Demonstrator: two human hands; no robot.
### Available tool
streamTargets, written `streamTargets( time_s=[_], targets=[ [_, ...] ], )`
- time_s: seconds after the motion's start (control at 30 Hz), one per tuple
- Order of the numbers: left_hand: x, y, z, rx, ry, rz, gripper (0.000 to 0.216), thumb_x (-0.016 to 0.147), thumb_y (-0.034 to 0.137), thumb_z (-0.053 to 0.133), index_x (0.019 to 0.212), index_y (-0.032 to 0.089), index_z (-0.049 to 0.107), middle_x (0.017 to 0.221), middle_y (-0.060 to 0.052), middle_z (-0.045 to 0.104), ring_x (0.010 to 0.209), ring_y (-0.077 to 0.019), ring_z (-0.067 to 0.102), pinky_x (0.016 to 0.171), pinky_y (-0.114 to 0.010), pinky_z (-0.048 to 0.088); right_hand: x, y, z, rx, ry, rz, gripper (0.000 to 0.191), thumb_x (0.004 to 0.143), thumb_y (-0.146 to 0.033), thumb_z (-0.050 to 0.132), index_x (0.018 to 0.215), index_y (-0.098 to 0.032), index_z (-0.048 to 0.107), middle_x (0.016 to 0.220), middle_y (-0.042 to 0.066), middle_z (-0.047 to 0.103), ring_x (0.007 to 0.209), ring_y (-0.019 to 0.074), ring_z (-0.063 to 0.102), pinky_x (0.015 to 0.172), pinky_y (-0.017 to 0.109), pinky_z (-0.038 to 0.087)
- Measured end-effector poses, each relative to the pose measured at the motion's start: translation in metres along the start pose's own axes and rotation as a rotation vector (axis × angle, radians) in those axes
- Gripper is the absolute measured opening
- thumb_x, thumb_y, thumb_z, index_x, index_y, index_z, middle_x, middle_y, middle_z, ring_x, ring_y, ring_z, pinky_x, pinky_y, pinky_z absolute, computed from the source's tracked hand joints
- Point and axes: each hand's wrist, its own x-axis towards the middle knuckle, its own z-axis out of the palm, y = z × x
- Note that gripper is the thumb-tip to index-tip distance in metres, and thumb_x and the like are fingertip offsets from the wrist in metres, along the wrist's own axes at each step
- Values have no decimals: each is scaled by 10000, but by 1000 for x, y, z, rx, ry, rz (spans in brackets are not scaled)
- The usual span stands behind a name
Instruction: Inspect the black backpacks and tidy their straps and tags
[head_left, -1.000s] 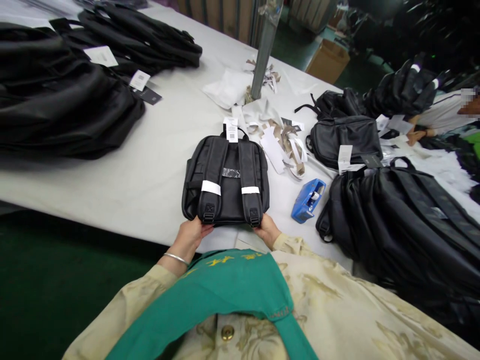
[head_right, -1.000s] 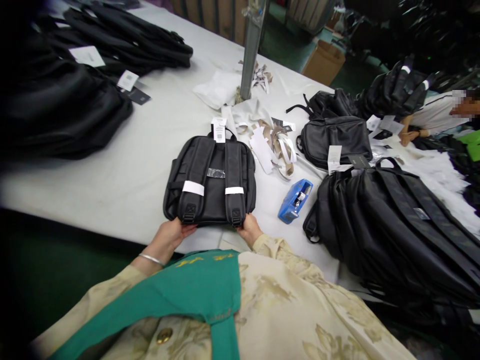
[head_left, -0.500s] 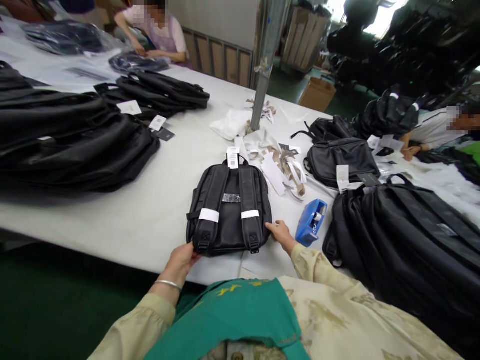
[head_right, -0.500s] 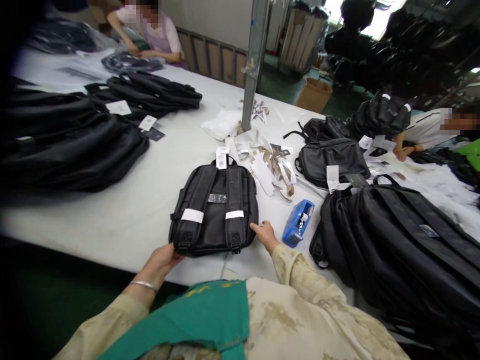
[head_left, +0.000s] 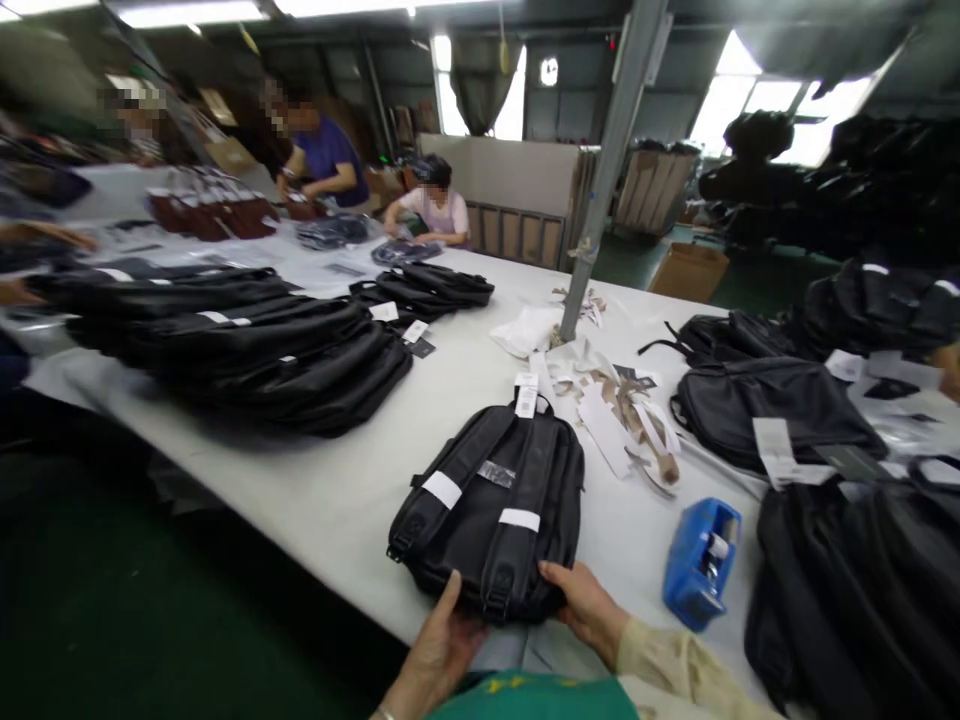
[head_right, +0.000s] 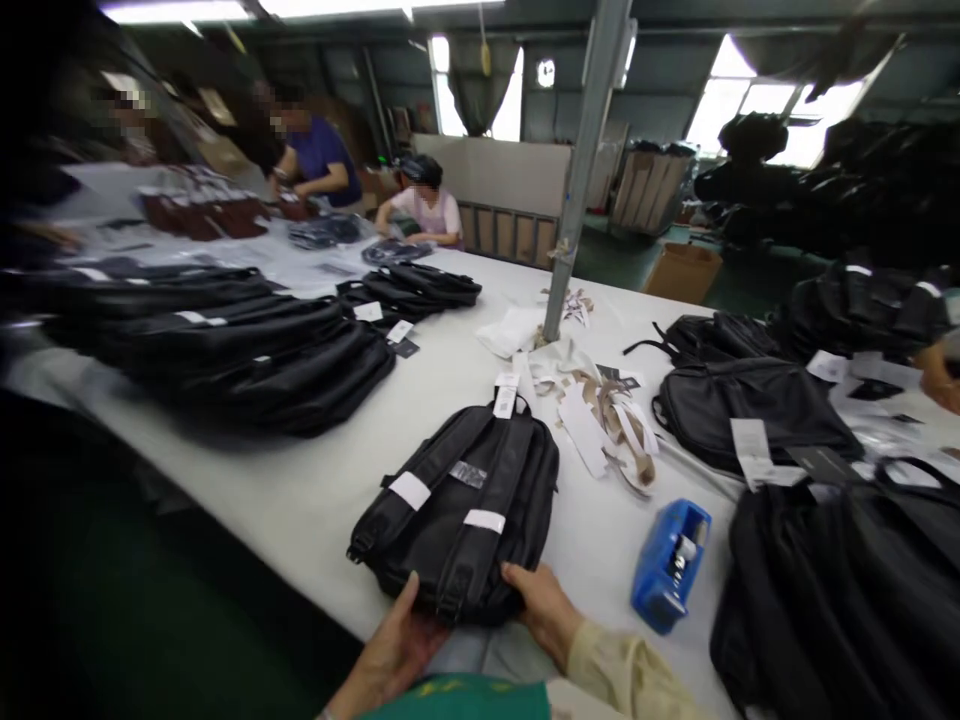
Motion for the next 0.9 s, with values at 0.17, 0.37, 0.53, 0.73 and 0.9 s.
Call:
streamTargets(
  time_s=[0.17,0.37,0.53,0.73,0.9],
  targets=[
    [6,22,18,-78,54,166,707,802,260,706,1475,192,497,1208,-180,729,1158,-362,661,978,-490,577,2,13,16,-122,-152,45,442,603,-579,694,960,-321,736,1117,64,763,1118,339,693,924,517,576],
    [-21,57,1,76,-7,403,750,671,249,855,1379,234,610,1128,-148,764,1158,-377,662,1032,-499,534,33,-32,7,-39,-199,91,449,631,-741,611,836,-374,770,1062,45,777,1150,339,676,906,533,597],
    [-50,112,10,173,-56,684,715,642,367,888,1275,109,679,1134,-167,761,1126,-393,681,1047,-516,516,41,-64,55,99,-195,18,437,565,-484,869,887,-205,773,978,102,787,1068,334,704,936,455,571],
    [-71,258,34,107,-54,811,563,639,220,879,1166,102,720,1038,-131,786,1057,-345,715,995,-470,560,76,-139,197,161,-309,-239,465,622,-343,889,1026,-200,711,988,54,778,924,233,705,853,368,545],
    [-93,432,54,-30,152,1036,332,718,108,776,1046,138,736,956,-74,776,843,-252,749,865,-437,630,106,-212,351,111,-614,-386,471,718,-372,815,1140,-251,643,994,25,752,895,199,685,818,366,529]
  ],
)
